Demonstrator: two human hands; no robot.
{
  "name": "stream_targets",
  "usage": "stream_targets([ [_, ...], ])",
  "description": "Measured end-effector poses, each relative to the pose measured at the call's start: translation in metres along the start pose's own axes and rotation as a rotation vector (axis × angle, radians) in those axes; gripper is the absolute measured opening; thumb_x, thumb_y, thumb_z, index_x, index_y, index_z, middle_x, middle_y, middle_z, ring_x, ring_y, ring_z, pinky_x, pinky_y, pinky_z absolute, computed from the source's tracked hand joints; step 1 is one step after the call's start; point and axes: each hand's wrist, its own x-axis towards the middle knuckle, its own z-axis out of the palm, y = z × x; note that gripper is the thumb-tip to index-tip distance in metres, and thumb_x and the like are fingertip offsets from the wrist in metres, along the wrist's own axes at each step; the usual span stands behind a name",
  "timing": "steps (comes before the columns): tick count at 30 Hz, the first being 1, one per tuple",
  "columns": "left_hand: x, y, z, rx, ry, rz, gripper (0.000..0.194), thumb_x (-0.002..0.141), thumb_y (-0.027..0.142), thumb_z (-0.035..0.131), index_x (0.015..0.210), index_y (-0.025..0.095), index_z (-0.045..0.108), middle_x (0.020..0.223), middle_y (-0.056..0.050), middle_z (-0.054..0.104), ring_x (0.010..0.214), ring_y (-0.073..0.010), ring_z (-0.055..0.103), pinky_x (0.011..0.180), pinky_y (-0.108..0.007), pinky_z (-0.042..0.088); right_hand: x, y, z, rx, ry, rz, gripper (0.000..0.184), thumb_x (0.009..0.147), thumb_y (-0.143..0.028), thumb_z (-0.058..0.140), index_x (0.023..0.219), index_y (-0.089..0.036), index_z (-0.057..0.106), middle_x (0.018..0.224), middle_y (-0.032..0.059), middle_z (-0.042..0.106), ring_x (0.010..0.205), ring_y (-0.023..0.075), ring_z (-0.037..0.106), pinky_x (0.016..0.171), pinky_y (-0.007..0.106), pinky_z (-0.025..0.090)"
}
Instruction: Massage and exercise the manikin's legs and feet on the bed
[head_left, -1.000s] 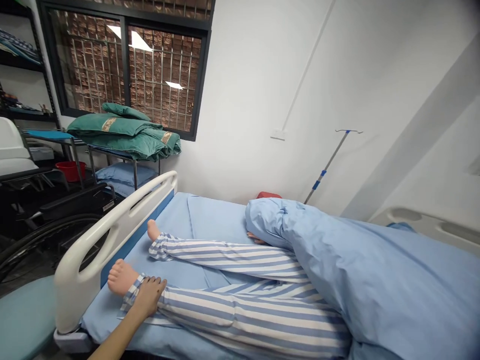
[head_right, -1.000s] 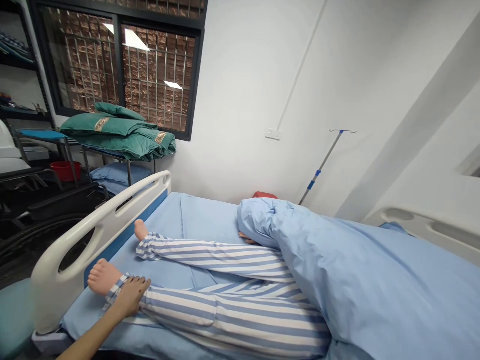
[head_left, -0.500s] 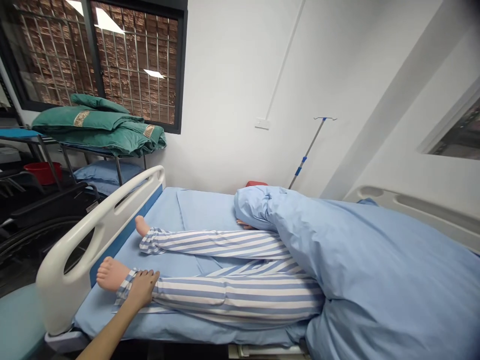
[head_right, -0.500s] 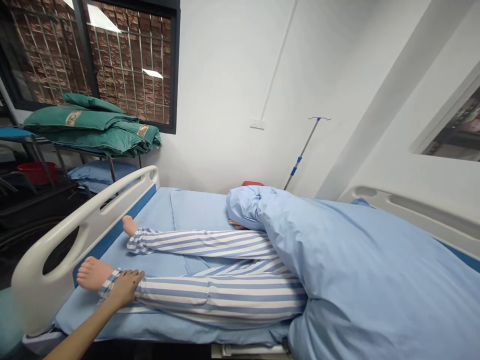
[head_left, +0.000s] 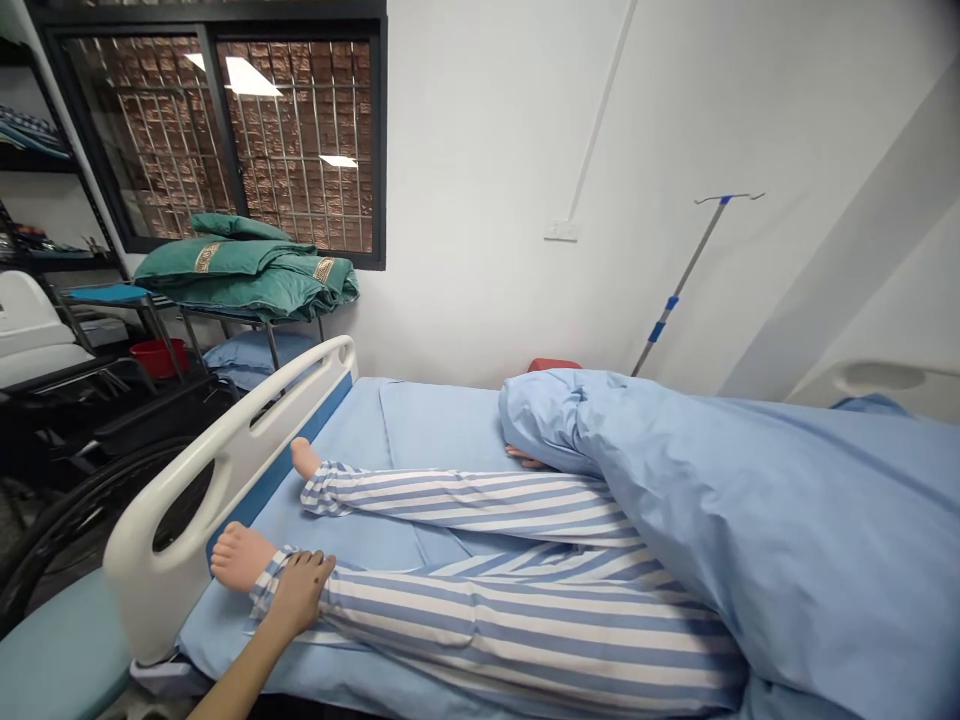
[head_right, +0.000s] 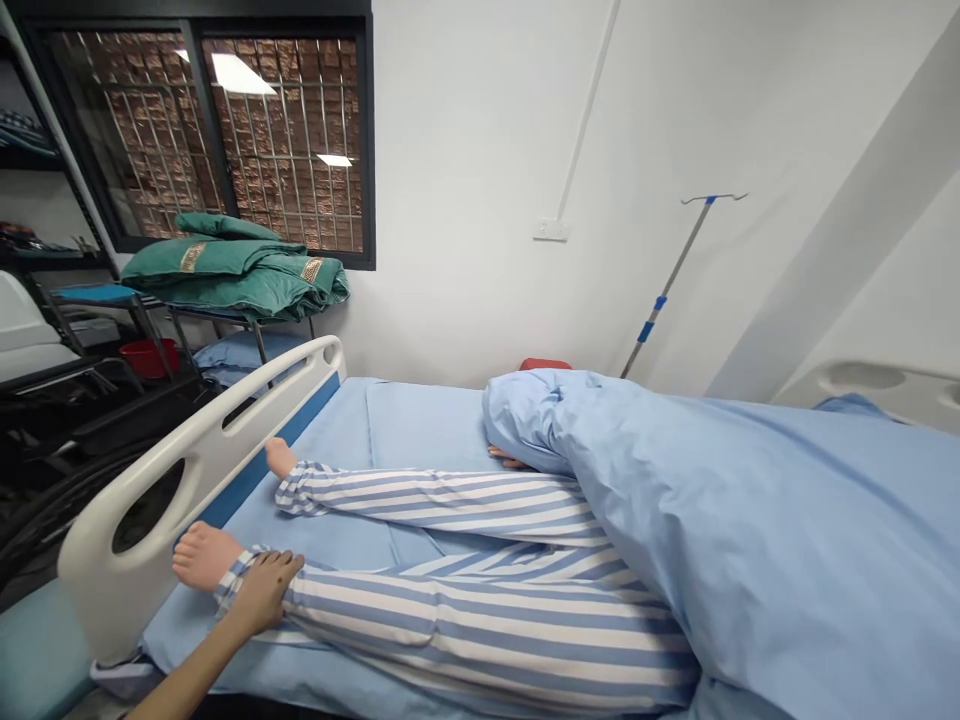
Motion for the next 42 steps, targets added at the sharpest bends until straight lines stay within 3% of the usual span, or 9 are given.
stream_targets([
  [12,0.001,0.002,-0.007,0.023,-0.029,0.021,0.061,0.055,0.013,0.051,0.116,0.019,0.049,0.111,-0.01,0.057,0.102,-0.0264,0.05,0.089,-0.039,0.031,0.009,0.012,-0.006,0.056,0.009,-0.009,0.021,0.057,-0.033,0.059,0.039,-0.032,0.049,0.061,-0.0102,0.067,0.11,0.0219,0.052,0.075,0.027,0.049],
  [17,0.006,-0.001,-0.01,0.085,-0.084,0.106,0.062,0.055,0.017,0.052,0.117,0.018,0.046,0.11,-0.012,0.056,0.1,-0.0278,0.05,0.087,-0.042,0.033,0.024,0.017,-0.01,-0.087,0.167,-0.053,0.024,0.062,-0.041,0.05,0.043,-0.025,0.047,0.071,0.0025,0.069,0.092,0.0115,0.061,0.075,0.025,0.043],
  [20,0.014,-0.006,-0.012,0.11,-0.144,0.209,0.062,0.051,0.019,0.054,0.113,0.017,0.048,0.104,-0.012,0.058,0.094,-0.0287,0.053,0.083,-0.043,0.037,0.001,0.027,-0.055,-0.089,0.227,-0.11,0.032,0.064,-0.045,0.044,0.039,-0.025,0.039,0.073,0.0074,0.068,0.09,0.0076,0.06,0.076,0.025,0.04],
  [26,0.023,-0.014,-0.014,0.005,-0.168,0.323,0.059,0.045,0.021,0.055,0.104,0.015,0.052,0.099,-0.012,0.059,0.088,-0.0284,0.054,0.076,-0.04,0.043,-0.11,0.041,-0.2,-0.1,0.346,-0.3,0.036,0.066,-0.046,0.032,0.038,-0.024,0.039,0.071,0.0058,0.066,0.087,0.0068,0.06,0.076,0.025,0.04],
  [29,0.024,-0.016,-0.012,-0.052,-0.168,0.331,0.059,0.047,0.022,0.054,0.105,0.016,0.05,0.101,-0.012,0.058,0.091,-0.0283,0.053,0.074,-0.039,0.044,-0.149,0.034,-0.23,-0.237,0.387,-0.262,0.029,0.064,-0.042,0.047,0.048,-0.018,0.051,0.072,0.0029,0.064,0.084,0.0092,0.061,0.072,0.03,0.041],
  [34,0.023,-0.017,-0.005,-0.099,-0.163,0.317,0.057,0.048,0.023,0.055,0.104,0.016,0.05,0.099,-0.012,0.058,0.09,-0.0298,0.052,0.072,-0.041,0.043,-0.135,-0.015,-0.198,-0.369,0.269,-0.281,0.019,0.047,-0.028,0.072,0.061,-0.02,0.063,0.068,0.0022,0.065,0.078,0.0203,0.061,0.073,0.035,0.045],
  [36,0.023,-0.017,-0.003,-0.118,-0.159,0.315,0.057,0.048,0.024,0.057,0.104,0.016,0.051,0.099,-0.013,0.058,0.089,-0.0305,0.053,0.072,-0.042,0.043,-0.096,-0.054,-0.164,-0.606,0.139,-0.368,0.033,0.05,-0.027,0.072,0.081,-0.016,0.066,0.082,0.0046,0.066,0.082,0.0211,0.06,0.077,0.034,0.043],
  [39,0.027,-0.017,0.001,-0.135,-0.185,0.302,0.059,0.047,0.027,0.061,0.104,0.015,0.052,0.098,-0.014,0.059,0.087,-0.0302,0.054,0.074,-0.042,0.043,-0.02,-0.11,-0.109,-1.06,0.252,-0.634,0.049,0.061,-0.027,0.066,0.108,-0.013,0.057,0.109,0.0092,0.06,0.102,0.0247,0.053,0.089,0.034,0.036],
  [42,0.033,-0.015,0.003,-0.168,-0.232,0.258,0.041,0.065,0.027,0.052,0.103,0.013,0.054,0.099,-0.015,0.061,0.09,-0.0288,0.055,0.074,-0.041,0.044,0.047,-0.134,-0.079,-1.445,0.36,-0.628,0.059,0.065,-0.029,0.063,0.118,-0.011,0.046,0.123,0.0146,0.05,0.117,0.0284,0.042,0.095,0.037,0.031],
])
